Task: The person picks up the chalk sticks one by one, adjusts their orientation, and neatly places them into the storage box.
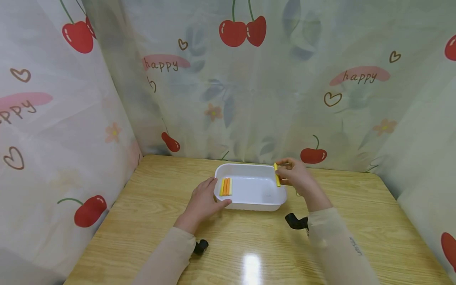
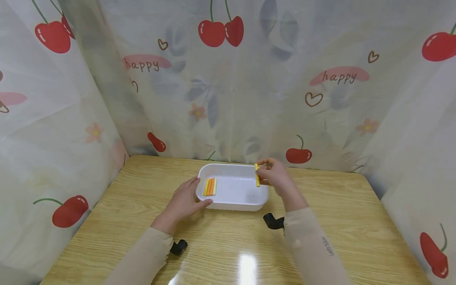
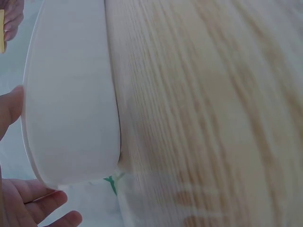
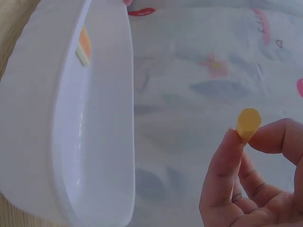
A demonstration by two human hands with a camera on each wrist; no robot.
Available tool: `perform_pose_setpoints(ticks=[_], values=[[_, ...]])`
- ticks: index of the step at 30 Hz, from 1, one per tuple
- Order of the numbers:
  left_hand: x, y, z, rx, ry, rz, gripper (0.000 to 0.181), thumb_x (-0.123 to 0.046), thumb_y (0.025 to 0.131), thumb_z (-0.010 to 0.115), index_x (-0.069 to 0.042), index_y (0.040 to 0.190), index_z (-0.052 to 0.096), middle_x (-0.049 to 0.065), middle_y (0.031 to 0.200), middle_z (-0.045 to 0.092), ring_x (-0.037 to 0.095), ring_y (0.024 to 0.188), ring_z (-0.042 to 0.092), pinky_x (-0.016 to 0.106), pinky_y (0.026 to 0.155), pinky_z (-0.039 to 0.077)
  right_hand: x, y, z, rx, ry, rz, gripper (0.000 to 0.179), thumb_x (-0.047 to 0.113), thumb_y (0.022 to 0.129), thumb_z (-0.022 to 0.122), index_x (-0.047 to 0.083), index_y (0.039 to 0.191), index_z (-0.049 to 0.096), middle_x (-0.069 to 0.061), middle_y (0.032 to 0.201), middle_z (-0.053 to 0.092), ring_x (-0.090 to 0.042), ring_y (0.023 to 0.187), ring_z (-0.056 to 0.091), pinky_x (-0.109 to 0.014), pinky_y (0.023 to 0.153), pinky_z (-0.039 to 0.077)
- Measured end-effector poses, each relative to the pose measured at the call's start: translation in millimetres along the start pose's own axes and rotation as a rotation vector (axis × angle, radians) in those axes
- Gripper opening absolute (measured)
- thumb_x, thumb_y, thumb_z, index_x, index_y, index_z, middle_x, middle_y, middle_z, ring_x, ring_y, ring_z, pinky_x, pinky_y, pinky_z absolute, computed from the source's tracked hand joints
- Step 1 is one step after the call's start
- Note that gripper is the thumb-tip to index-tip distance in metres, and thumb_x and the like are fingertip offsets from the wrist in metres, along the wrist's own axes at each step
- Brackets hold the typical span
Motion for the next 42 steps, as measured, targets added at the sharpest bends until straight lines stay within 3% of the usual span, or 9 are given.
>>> perform_pose_setpoints(ticks=[10,22,31,38,42], values=[[-0.1,1.2,1.5,0.003,0.002,-0.009,0.099,-0.062,0.083,0.072,-0.006,0.155,0.034,0.012,0.16,0.033,0.034,0.147,0.028,0.052,0.119,0.022,3.9,12.4,28.9,0.02,0.114,-0.016,0.045,0.0,0.093,0.057,-0.009,0.135,0.045,-0.009,0.093,0.059,-0.016,0.073,0.063,-0.03,0.072,0.058],[-1.7,1.3,-0.5,0.013,-0.019,-0.024,0.098,-0.061,0.083,0.073,-0.007,0.155,0.035,0.012,0.16,0.032,0.034,0.147,0.028,0.053,0.119,0.022,-6.8,38.8,71.7,-0.003,0.123,0.067,0.04,0.003,0.093,0.06,-0.002,0.132,0.051,-0.016,0.104,0.06,-0.021,0.077,0.063,-0.035,0.076,0.06],[0.5,2.4,2.0,0.005,-0.001,-0.019,0.099,-0.062,0.083,0.073,-0.007,0.155,0.035,0.011,0.16,0.033,0.034,0.146,0.029,0.054,0.119,0.023,-22.5,59.3,99.4,-0.071,0.132,0.125,0.033,0.001,0.09,0.063,0.003,0.122,0.057,-0.013,0.095,0.062,-0.019,0.069,0.06,-0.028,0.063,0.058],[0.4,2.9,1.1,0.008,0.005,-0.006,0.097,-0.061,0.084,0.072,-0.006,0.155,0.035,0.012,0.159,0.034,0.035,0.146,0.03,0.053,0.118,0.023,-41.6,76.6,114.9,-0.1,0.098,0.172,0.032,-0.001,0.087,0.065,0.002,0.119,0.06,-0.013,0.092,0.061,-0.017,0.067,0.06,-0.025,0.058,0.057],[-0.4,1.7,0.6,0.019,0.013,-0.012,0.098,-0.062,0.084,0.071,-0.006,0.155,0.035,0.012,0.16,0.034,0.035,0.146,0.03,0.052,0.119,0.022,-49.6,83.6,120.3,-0.113,0.015,0.193,0.031,0.001,0.087,0.066,0.001,0.117,0.06,-0.014,0.095,0.061,-0.017,0.067,0.061,-0.024,0.058,0.055]])
Point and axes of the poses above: each hand's wrist, its own y-axis towards the middle knuckle, its own z-axis out of the palm, x = y × z, the point moved 2 cm from there along y, towards the middle knuckle
